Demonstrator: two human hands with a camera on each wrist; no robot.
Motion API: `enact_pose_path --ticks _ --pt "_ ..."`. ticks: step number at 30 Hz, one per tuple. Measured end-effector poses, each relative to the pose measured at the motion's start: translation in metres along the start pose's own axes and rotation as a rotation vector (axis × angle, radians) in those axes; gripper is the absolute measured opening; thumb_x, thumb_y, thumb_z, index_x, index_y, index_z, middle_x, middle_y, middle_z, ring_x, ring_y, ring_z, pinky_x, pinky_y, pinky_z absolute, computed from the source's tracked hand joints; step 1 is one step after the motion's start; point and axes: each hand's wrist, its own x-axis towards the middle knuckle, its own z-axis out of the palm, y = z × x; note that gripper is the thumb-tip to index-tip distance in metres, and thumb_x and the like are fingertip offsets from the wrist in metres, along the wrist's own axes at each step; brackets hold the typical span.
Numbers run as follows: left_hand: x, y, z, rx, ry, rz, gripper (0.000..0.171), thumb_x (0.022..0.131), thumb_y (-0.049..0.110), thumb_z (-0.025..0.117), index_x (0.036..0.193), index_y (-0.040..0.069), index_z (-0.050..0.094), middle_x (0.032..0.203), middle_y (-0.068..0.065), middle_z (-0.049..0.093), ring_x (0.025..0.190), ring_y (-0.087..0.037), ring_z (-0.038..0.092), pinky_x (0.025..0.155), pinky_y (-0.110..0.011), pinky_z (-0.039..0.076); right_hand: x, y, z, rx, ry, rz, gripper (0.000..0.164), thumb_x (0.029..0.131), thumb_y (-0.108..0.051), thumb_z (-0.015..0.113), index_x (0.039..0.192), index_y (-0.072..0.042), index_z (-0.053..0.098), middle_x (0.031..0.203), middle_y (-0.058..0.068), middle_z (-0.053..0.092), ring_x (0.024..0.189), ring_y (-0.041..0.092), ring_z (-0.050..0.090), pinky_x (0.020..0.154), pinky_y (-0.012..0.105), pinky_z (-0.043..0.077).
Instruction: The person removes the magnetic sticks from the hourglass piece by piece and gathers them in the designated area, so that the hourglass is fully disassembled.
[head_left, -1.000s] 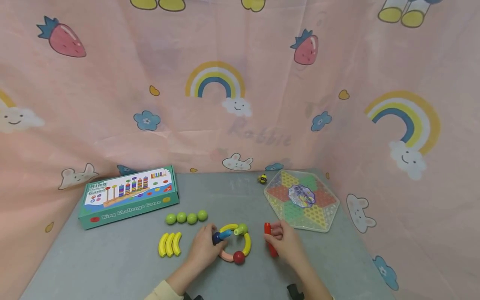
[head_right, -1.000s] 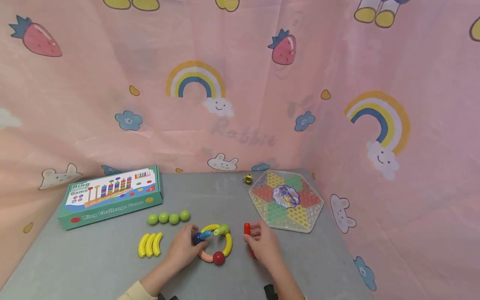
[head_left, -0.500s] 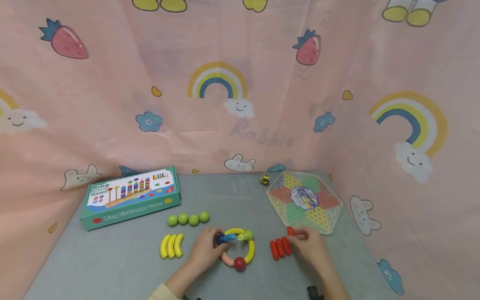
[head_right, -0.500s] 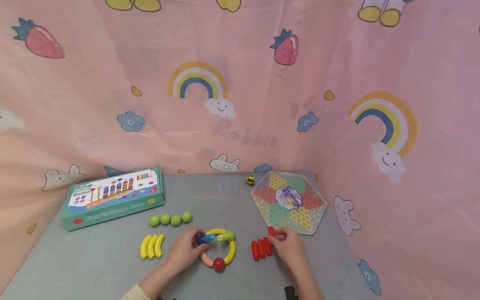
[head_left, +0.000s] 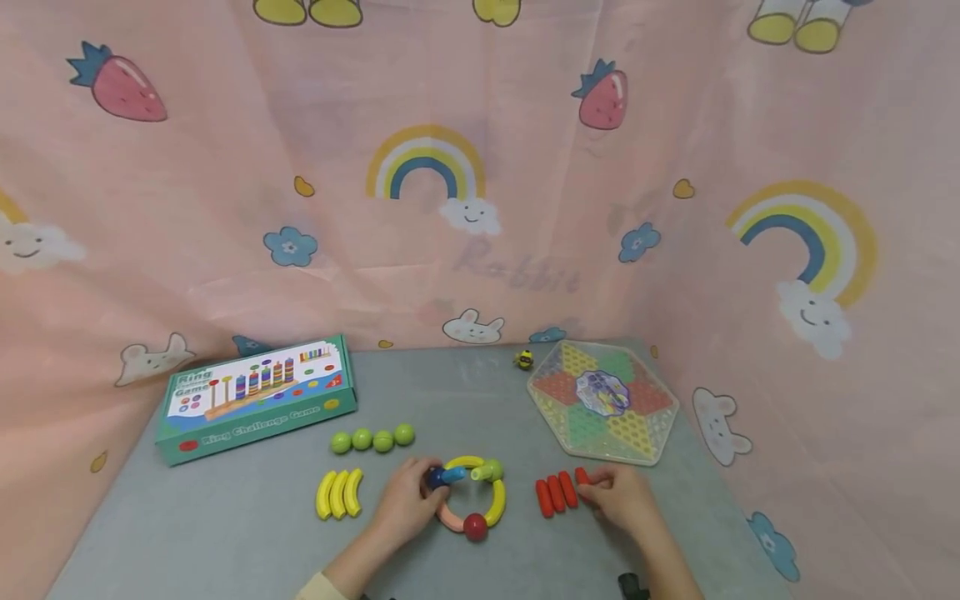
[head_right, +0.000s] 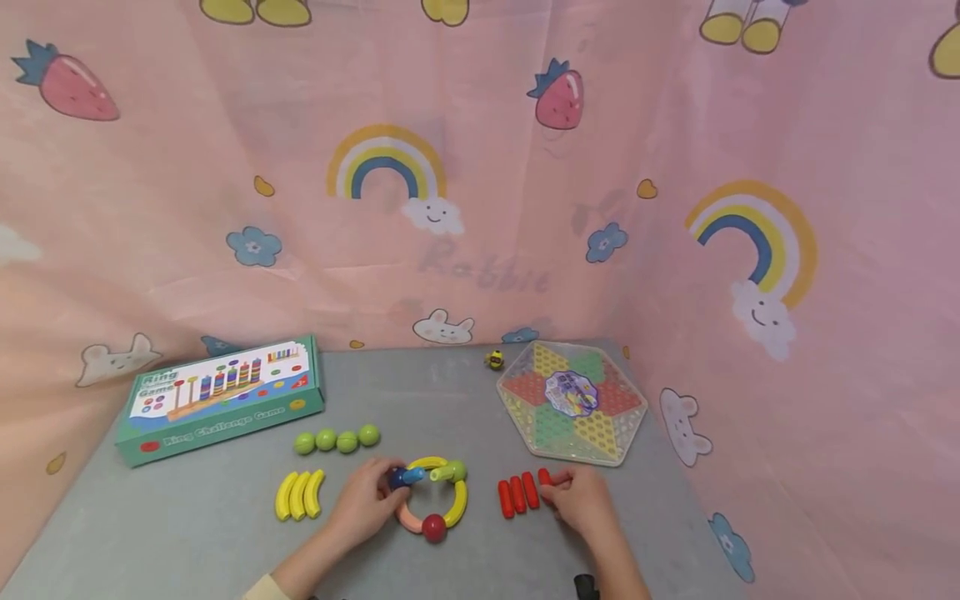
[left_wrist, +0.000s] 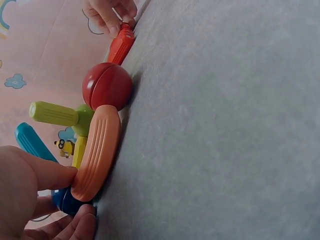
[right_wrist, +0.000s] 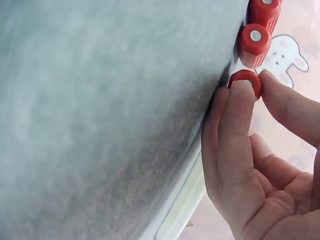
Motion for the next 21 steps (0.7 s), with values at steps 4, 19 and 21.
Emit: enact_pose_path --ticks 4,19,21 --pt "-0.001 0.000 -0.002 -0.001 0.011 0.000 0.033 0.088 0.018 0.077 0.119 0.009 0.068 0.093 0.000 0.056 0.074 -0.010 0.051 0.058 -0.022 0.045 0.001 0.001 0.002 0.015 -0.009 -0.031 0.019 0.089 -0.012 0.075 0.098 0.003 0.070 0.076 0.006 0.067 0.064 0.014 0.064 0.058 0.030 0.056" --pt "0.001 -0.006 -0.005 0.015 -0.012 0.123 0.067 0.087 0.034 0.079 0.143 0.007 0.053 0.129 -0.007 0.057 0.102 -0.017 0.061 0.086 -0.036 0.055 -0.015 -0.041 0.013 0.069 0.126 -0.263 0.019 0.089 -0.013 0.075 0.105 -0.004 0.074 0.089 0.002 0.073 0.078 0.011 0.066 0.065 0.025 0.053" --pt "-0.002 -0.004 -0.005 0.008 -0.059 0.120 0.082 0.085 0.044 0.079 0.149 0.007 0.046 0.142 -0.012 0.051 0.116 -0.026 0.059 0.096 -0.047 0.052 -0.018 -0.049 0.019 0.066 0.138 -0.297 0.019 0.087 -0.010 0.077 0.105 -0.004 0.075 0.089 0.001 0.073 0.079 0.011 0.067 0.068 0.026 0.055"
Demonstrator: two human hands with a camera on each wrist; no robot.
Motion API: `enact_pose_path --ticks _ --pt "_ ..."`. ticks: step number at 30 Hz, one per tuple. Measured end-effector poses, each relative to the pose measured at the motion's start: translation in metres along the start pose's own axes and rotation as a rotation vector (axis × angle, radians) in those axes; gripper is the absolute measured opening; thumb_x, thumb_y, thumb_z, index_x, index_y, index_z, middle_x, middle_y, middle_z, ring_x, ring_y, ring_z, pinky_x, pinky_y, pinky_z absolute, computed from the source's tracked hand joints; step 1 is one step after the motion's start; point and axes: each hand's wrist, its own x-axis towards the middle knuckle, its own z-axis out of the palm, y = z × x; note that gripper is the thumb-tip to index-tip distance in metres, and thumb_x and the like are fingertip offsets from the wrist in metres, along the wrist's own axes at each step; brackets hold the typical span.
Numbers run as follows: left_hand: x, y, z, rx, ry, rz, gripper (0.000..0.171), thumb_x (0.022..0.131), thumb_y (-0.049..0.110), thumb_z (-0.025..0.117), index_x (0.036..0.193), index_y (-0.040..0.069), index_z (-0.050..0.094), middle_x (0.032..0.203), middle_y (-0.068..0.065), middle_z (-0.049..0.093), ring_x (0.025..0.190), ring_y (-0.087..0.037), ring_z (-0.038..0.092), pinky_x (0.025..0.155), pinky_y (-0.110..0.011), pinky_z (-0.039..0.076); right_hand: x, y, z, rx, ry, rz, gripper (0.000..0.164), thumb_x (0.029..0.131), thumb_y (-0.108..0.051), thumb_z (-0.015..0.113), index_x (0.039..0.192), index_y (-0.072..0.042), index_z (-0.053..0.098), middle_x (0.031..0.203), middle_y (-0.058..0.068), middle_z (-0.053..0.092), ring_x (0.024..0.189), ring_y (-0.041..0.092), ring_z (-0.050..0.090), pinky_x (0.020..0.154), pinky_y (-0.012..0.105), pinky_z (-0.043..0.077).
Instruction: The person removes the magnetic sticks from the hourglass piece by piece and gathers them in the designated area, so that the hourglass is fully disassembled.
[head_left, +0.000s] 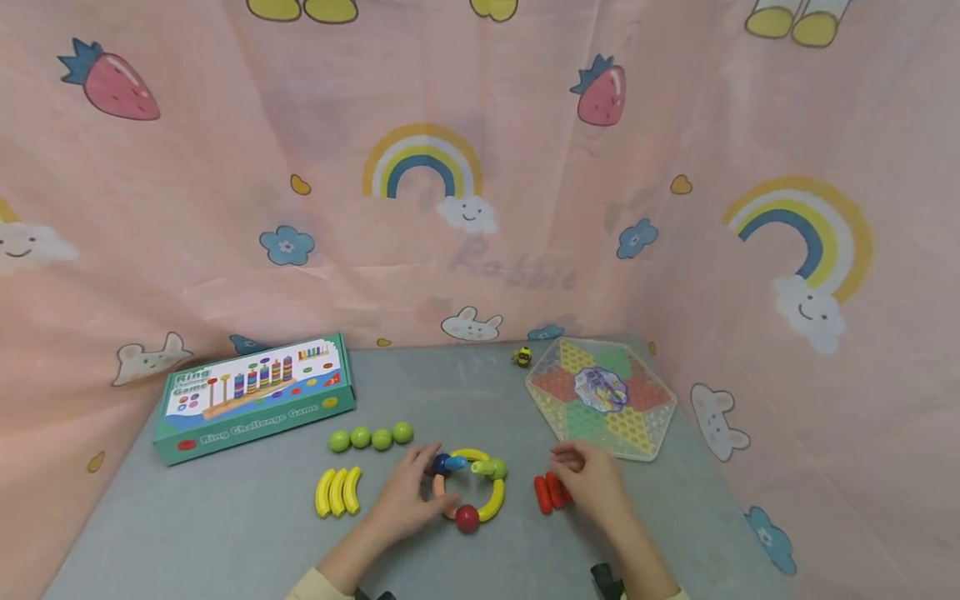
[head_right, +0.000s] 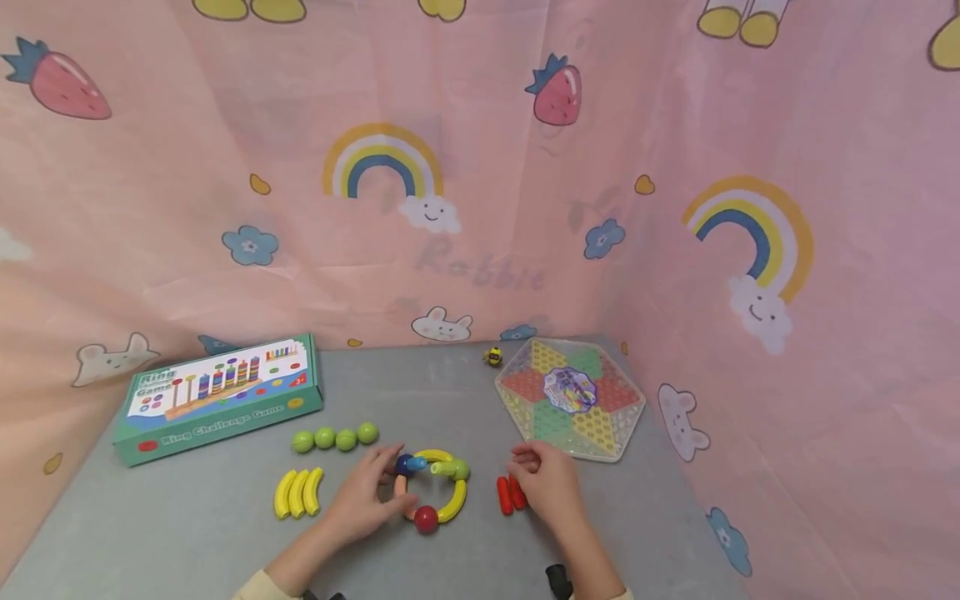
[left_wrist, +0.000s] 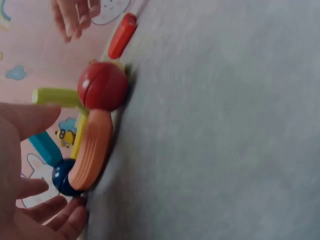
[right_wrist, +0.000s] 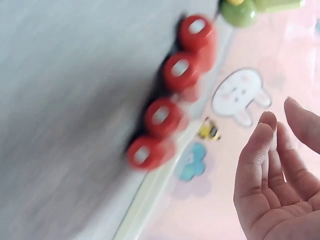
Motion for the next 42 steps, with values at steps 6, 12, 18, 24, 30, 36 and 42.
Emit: enact_pose_path --ticks 6,12,18,24,30,36,42 --pt "-0.005 0.012 0.010 -0.003 -0.035 -0.098 0.112 0.074 0.062 0.082 0.156 0.005 0.033 0.152 -0.017 0.036 0.138 -0.038 0.038 0.110 -0.059 0.038 0.000 -0.020 0.023 0.016 -0.068 -0.078 0.026 0.084 -0.005 0.079 0.109 -0.005 0.073 0.097 0.004 0.073 0.086 0.014 0.068 0.075 0.030 0.057" --pt "-0.004 0.023 0.017 0.052 -0.001 -0.132 0.117 0.069 0.060 0.087 0.155 0.000 0.034 0.145 -0.021 0.038 0.129 -0.037 0.038 0.105 -0.058 0.039 -0.003 -0.035 0.043 -0.052 -0.201 -0.262 0.042 0.077 -0.006 0.086 0.116 -0.006 0.071 0.107 0.008 0.070 0.089 0.024 0.064 0.068 0.026 0.053" --pt "-0.002 0.026 0.018 0.034 -0.034 -0.133 0.116 0.070 0.060 0.086 0.155 -0.001 0.033 0.146 -0.021 0.037 0.131 -0.038 0.038 0.107 -0.061 0.037 0.001 -0.036 0.055 -0.094 -0.211 -0.260 0.046 0.075 -0.012 0.089 0.117 -0.011 0.071 0.106 0.005 0.067 0.082 0.020 0.058 0.066 0.025 0.046" --pt "-0.004 0.023 0.020 0.026 -0.020 -0.141 0.118 0.069 0.060 0.086 0.156 0.001 0.033 0.146 -0.020 0.037 0.130 -0.036 0.038 0.107 -0.059 0.038 0.004 -0.033 0.064 -0.126 -0.188 -0.258 0.026 0.079 -0.014 0.086 0.102 -0.015 0.075 0.096 -0.003 0.067 0.084 0.013 0.057 0.072 0.028 0.048" --pt "-0.004 0.025 0.019 0.022 -0.021 -0.152 0.117 0.070 0.058 0.087 0.156 0.000 0.033 0.145 -0.020 0.037 0.130 -0.037 0.039 0.107 -0.060 0.037 0.006 -0.034 0.065 -0.107 -0.195 -0.217 0.019 0.086 -0.016 0.080 0.103 -0.010 0.074 0.094 -0.001 0.070 0.085 0.012 0.063 0.074 0.030 0.055" --pt "-0.003 0.024 0.015 -0.049 -0.062 -0.133 0.116 0.073 0.052 0.087 0.159 0.003 0.026 0.152 -0.023 0.033 0.137 -0.042 0.039 0.108 -0.061 0.038 0.008 -0.036 0.061 -0.029 -0.204 -0.142 0.022 0.092 -0.019 0.075 0.108 -0.005 0.071 0.096 0.002 0.073 0.087 0.015 0.068 0.075 0.034 0.058" --pt "-0.003 0.016 0.009 -0.173 -0.116 -0.096 0.108 0.075 0.028 0.087 0.160 0.010 0.024 0.160 -0.023 0.025 0.143 -0.043 0.036 0.111 -0.064 0.035 0.004 -0.035 0.050 0.045 -0.161 -0.092 0.026 0.096 -0.020 0.069 0.115 -0.003 0.068 0.100 0.004 0.070 0.092 0.015 0.067 0.081 0.034 0.058"
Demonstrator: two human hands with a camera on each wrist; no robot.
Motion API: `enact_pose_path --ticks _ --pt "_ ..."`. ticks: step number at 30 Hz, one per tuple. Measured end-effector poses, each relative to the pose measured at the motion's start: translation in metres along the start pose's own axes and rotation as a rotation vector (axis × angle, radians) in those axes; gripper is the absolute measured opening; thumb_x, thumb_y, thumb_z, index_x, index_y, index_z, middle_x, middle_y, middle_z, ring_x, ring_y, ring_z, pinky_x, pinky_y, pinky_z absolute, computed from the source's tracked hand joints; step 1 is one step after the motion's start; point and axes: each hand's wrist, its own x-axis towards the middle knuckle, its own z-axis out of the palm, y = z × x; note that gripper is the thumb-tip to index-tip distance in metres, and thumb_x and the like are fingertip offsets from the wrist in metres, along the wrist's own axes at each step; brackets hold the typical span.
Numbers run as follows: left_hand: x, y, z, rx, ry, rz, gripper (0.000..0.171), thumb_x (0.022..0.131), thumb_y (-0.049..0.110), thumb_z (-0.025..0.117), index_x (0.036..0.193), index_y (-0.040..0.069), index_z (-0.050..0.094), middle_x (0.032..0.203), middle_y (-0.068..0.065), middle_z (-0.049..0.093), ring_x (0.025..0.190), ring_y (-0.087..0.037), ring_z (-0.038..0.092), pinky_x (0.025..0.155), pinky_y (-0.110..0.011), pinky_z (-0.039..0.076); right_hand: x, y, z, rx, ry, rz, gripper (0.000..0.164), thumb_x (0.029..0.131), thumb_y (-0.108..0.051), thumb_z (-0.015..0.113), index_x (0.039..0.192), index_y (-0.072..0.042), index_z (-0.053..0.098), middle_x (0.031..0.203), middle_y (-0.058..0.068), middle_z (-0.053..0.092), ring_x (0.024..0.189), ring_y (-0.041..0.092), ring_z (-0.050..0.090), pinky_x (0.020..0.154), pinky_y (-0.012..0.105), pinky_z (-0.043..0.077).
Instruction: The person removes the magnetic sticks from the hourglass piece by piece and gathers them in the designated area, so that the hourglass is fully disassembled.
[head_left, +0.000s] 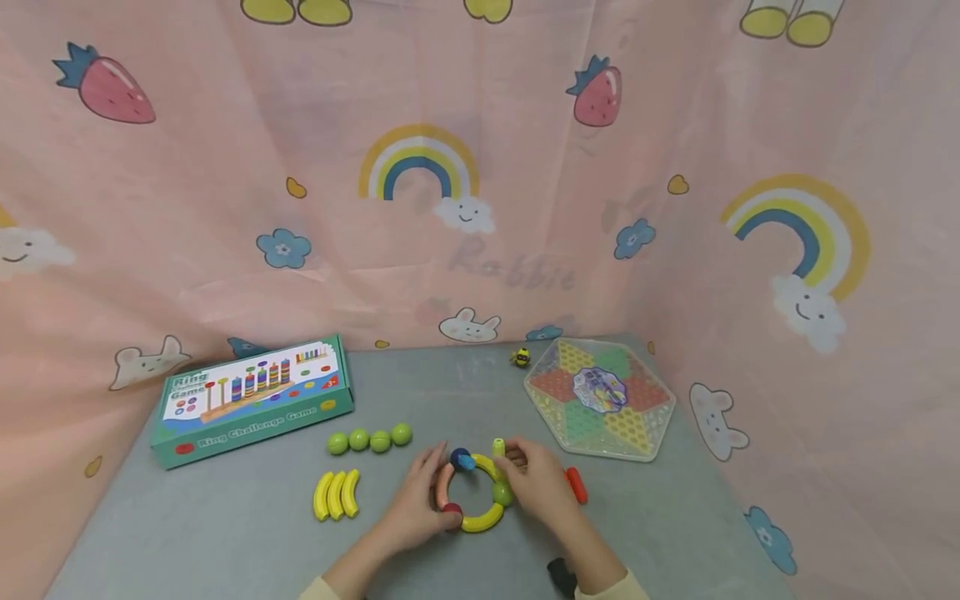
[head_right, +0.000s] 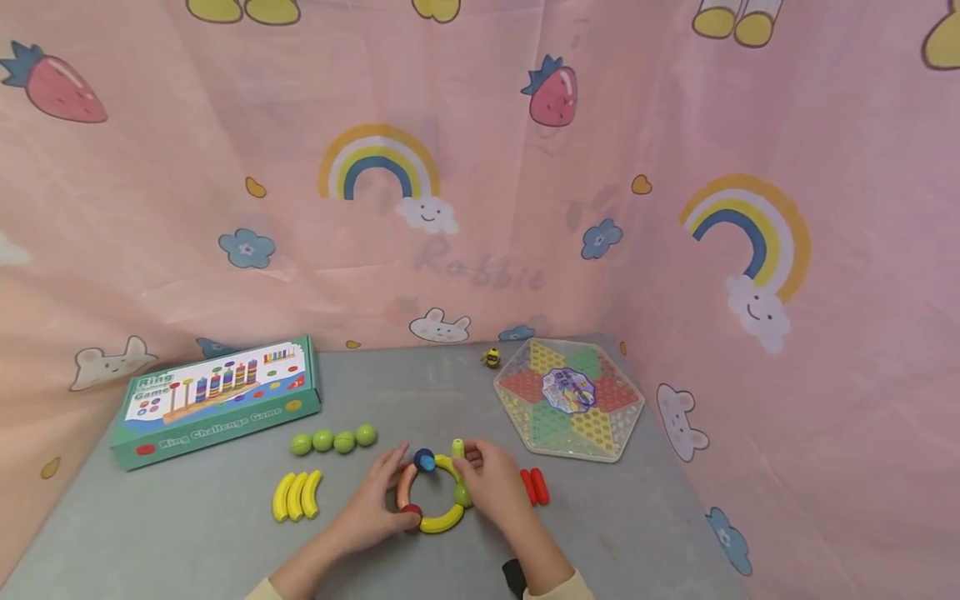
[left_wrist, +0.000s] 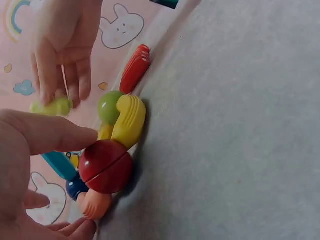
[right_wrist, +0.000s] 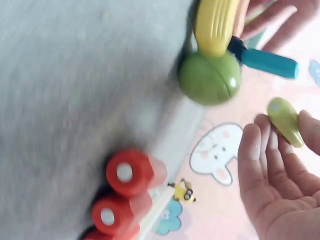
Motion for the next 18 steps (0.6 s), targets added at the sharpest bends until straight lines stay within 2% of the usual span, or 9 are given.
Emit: enact_pose_path --ticks 4,6,9,12,15,18 --pt "-0.002 -0.001 0.001 0.034 0.002 -0.038 0.113 0.070 0.037 0.091 0.159 0.010 0.027 0.154 -0.021 0.033 0.141 -0.042 0.035 0.109 -0.065 0.036 -0.005 0.001 -0.009 0.008 0.037 0.015 0.026 0.098 -0.022 0.067 0.117 -0.005 0.069 0.099 0.001 0.069 0.091 0.013 0.064 0.081 0.033 0.057" --pt "-0.002 -0.001 0.001 0.034 0.005 -0.057 0.114 0.067 0.036 0.094 0.158 0.009 0.030 0.148 -0.020 0.039 0.135 -0.040 0.040 0.107 -0.063 0.039 -0.007 0.002 -0.013 0.006 0.056 0.023 0.027 0.099 -0.023 0.066 0.119 -0.005 0.069 0.099 0.001 0.069 0.091 0.012 0.064 0.081 0.033 0.057" --pt "-0.002 -0.003 0.000 -0.010 0.008 -0.050 0.102 0.071 0.017 0.090 0.156 0.008 0.035 0.142 -0.019 0.044 0.126 -0.035 0.050 0.104 -0.057 0.045 -0.008 0.005 -0.019 -0.003 0.083 0.037 0.030 0.099 -0.024 0.066 0.121 -0.003 0.069 0.100 0.002 0.071 0.092 0.014 0.066 0.081 0.034 0.057" --pt "-0.001 -0.005 -0.003 -0.046 0.021 -0.020 0.086 0.077 0.001 0.080 0.153 0.009 0.040 0.139 -0.018 0.048 0.121 -0.033 0.057 0.100 -0.052 0.050 -0.009 0.010 -0.026 -0.016 0.114 0.063 0.032 0.098 -0.024 0.067 0.122 -0.003 0.069 0.102 0.003 0.072 0.094 0.015 0.067 0.081 0.036 0.058" --pt "0.000 -0.006 -0.005 -0.029 0.060 -0.022 0.073 0.083 0.009 0.079 0.148 0.009 0.046 0.133 -0.014 0.053 0.115 -0.028 0.062 0.094 -0.046 0.054 -0.010 0.017 -0.034 -0.028 0.149 0.102 0.032 0.097 -0.025 0.069 0.122 -0.004 0.070 0.102 0.003 0.073 0.093 0.015 0.068 0.081 0.036 0.058" --pt "0.000 -0.005 -0.003 0.032 0.112 -0.047 0.068 0.082 0.025 0.085 0.140 0.008 0.054 0.124 -0.009 0.057 0.102 -0.020 0.061 0.084 -0.037 0.055 -0.013 0.026 -0.045 -0.035 0.169 0.125 0.031 0.095 -0.025 0.071 0.120 -0.005 0.071 0.101 0.003 0.074 0.091 0.016 0.069 0.079 0.037 0.058"
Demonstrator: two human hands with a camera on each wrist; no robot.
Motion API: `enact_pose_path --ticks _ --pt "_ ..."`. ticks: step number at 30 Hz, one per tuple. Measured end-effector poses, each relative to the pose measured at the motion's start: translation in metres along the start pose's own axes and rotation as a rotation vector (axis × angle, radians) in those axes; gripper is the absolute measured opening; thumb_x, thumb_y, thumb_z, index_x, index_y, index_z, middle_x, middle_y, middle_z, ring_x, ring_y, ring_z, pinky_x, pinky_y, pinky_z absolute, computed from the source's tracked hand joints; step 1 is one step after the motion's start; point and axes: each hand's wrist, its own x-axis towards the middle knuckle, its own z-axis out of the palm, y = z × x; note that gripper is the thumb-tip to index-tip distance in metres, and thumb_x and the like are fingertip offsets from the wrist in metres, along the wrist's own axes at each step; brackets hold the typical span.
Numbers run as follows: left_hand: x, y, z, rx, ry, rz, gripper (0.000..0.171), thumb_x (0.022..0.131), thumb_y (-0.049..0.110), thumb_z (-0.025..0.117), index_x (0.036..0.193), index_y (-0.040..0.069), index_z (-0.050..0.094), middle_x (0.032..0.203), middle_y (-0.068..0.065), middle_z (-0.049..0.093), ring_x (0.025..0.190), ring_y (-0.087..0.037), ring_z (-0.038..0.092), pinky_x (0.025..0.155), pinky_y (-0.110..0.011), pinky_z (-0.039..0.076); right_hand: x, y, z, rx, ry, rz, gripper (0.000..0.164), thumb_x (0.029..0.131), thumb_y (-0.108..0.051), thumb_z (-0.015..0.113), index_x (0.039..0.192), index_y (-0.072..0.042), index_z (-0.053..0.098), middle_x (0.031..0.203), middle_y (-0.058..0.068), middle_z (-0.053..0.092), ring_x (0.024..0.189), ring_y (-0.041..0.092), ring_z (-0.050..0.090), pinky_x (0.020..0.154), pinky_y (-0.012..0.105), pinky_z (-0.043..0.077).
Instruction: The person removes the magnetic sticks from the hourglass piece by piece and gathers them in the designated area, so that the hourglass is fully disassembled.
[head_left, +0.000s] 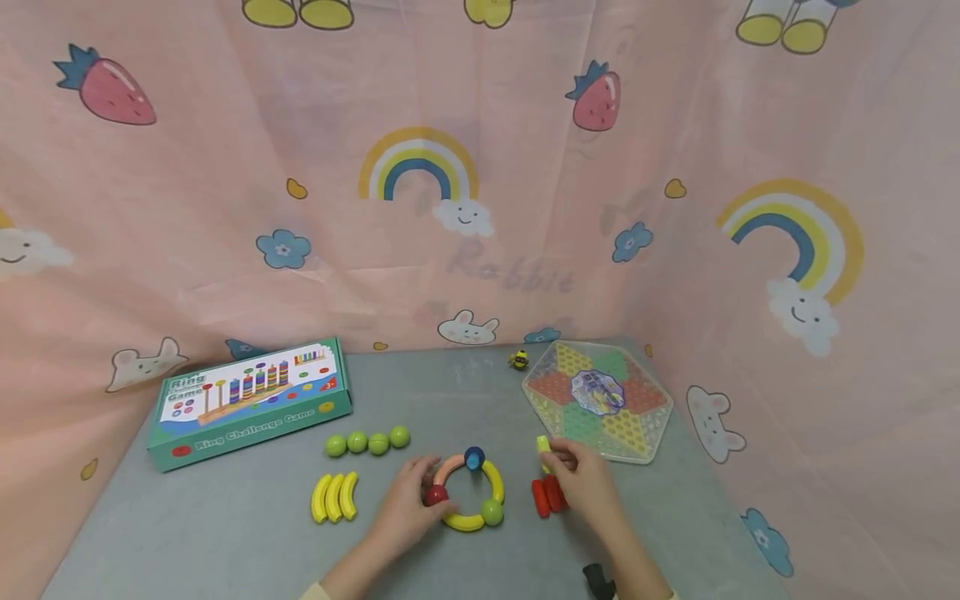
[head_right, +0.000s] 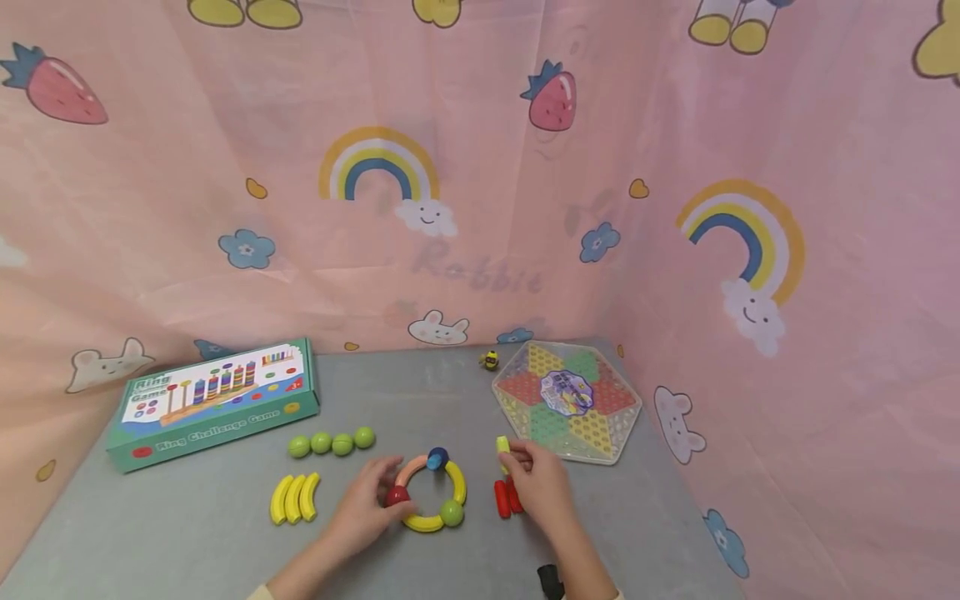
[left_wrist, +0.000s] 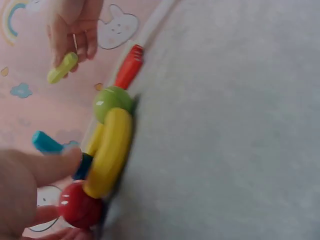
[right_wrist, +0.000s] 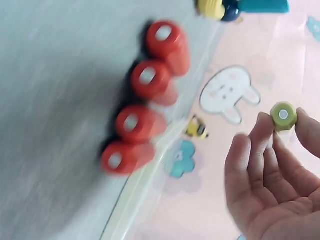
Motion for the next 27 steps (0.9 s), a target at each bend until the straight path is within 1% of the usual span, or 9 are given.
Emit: enact_pose_path --ticks 2,5,7,10,13,15,20,24,27 --pt "-0.001 0.000 0.002 0.027 0.032 -0.021 0.065 0.080 0.026 0.086 0.135 0.008 0.058 0.117 -0.007 0.059 0.096 -0.017 0.059 0.079 -0.033 0.053 0.000 0.007 -0.006 -0.012 0.005 0.005 0.030 0.095 -0.024 0.071 0.118 -0.004 0.072 0.099 0.004 0.075 0.090 0.017 0.069 0.077 0.036 0.057" --pt "-0.001 -0.001 0.004 0.056 0.088 -0.037 0.054 0.083 0.017 0.083 0.132 0.008 0.061 0.113 -0.005 0.062 0.096 -0.016 0.058 0.079 -0.031 0.053 0.000 0.017 -0.015 -0.017 0.009 0.016 0.029 0.094 -0.024 0.072 0.116 -0.004 0.073 0.098 0.005 0.075 0.089 0.018 0.069 0.074 0.035 0.057" --pt "-0.002 -0.003 0.005 0.067 0.124 -0.037 0.051 0.084 0.013 0.081 0.131 0.006 0.062 0.113 -0.006 0.063 0.098 -0.017 0.060 0.082 -0.035 0.054 0.001 0.026 -0.019 -0.020 0.012 0.031 0.029 0.094 -0.023 0.072 0.114 -0.002 0.073 0.097 0.006 0.075 0.089 0.018 0.069 0.073 0.033 0.056" --pt "-0.003 -0.004 0.005 0.100 0.163 -0.047 0.049 0.085 0.014 0.080 0.129 0.005 0.063 0.118 -0.008 0.065 0.103 -0.020 0.062 0.087 -0.041 0.055 0.001 0.039 -0.023 -0.037 0.014 0.061 0.030 0.094 -0.022 0.072 0.113 0.001 0.072 0.097 0.009 0.075 0.088 0.021 0.069 0.071 0.034 0.056" --pt "-0.004 -0.004 0.004 0.138 0.175 -0.064 0.050 0.084 0.020 0.082 0.128 0.003 0.065 0.116 -0.009 0.065 0.104 -0.022 0.063 0.089 -0.043 0.054 0.003 0.050 -0.025 -0.082 0.004 0.092 0.029 0.094 -0.022 0.072 0.109 0.002 0.073 0.097 0.011 0.075 0.087 0.022 0.070 0.071 0.036 0.057" --pt "-0.005 -0.003 0.003 0.149 0.178 -0.068 0.050 0.084 0.021 0.082 0.127 0.002 0.066 0.111 -0.009 0.065 0.098 -0.022 0.062 0.083 -0.041 0.055 0.005 0.055 -0.026 -0.099 -0.011 0.122 0.029 0.094 -0.023 0.072 0.107 0.002 0.074 0.096 0.011 0.075 0.085 0.022 0.069 0.071 0.038 0.057" --pt "-0.005 -0.004 0.001 0.161 0.208 -0.019 0.044 0.088 0.017 0.078 0.126 -0.002 0.067 0.107 -0.013 0.067 0.093 -0.021 0.063 0.075 -0.036 0.056 0.008 0.063 -0.029 -0.165 -0.039 0.184 0.028 0.092 -0.025 0.073 0.102 0.002 0.074 0.089 0.008 0.073 0.079 0.019 0.065 0.066 0.037 0.053" --pt "-0.005 -0.004 0.004 0.166 0.230 0.008 0.041 0.089 0.014 0.076 0.126 -0.003 0.067 0.113 -0.016 0.068 0.102 -0.027 0.066 0.082 -0.040 0.058 0.008 0.066 -0.029 -0.230 -0.064 0.176 0.026 0.091 -0.024 0.074 0.100 0.000 0.075 0.085 0.005 0.071 0.075 0.018 0.061 0.064 0.035 0.050" --pt "-0.005 -0.003 0.004 0.159 0.223 -0.001 0.041 0.089 0.015 0.076 0.126 -0.002 0.067 0.113 -0.015 0.067 0.103 -0.027 0.066 0.083 -0.041 0.058 0.008 0.066 -0.029 -0.251 -0.084 0.168 0.025 0.093 -0.023 0.072 0.102 0.000 0.075 0.087 0.006 0.072 0.077 0.018 0.062 0.066 0.036 0.051"
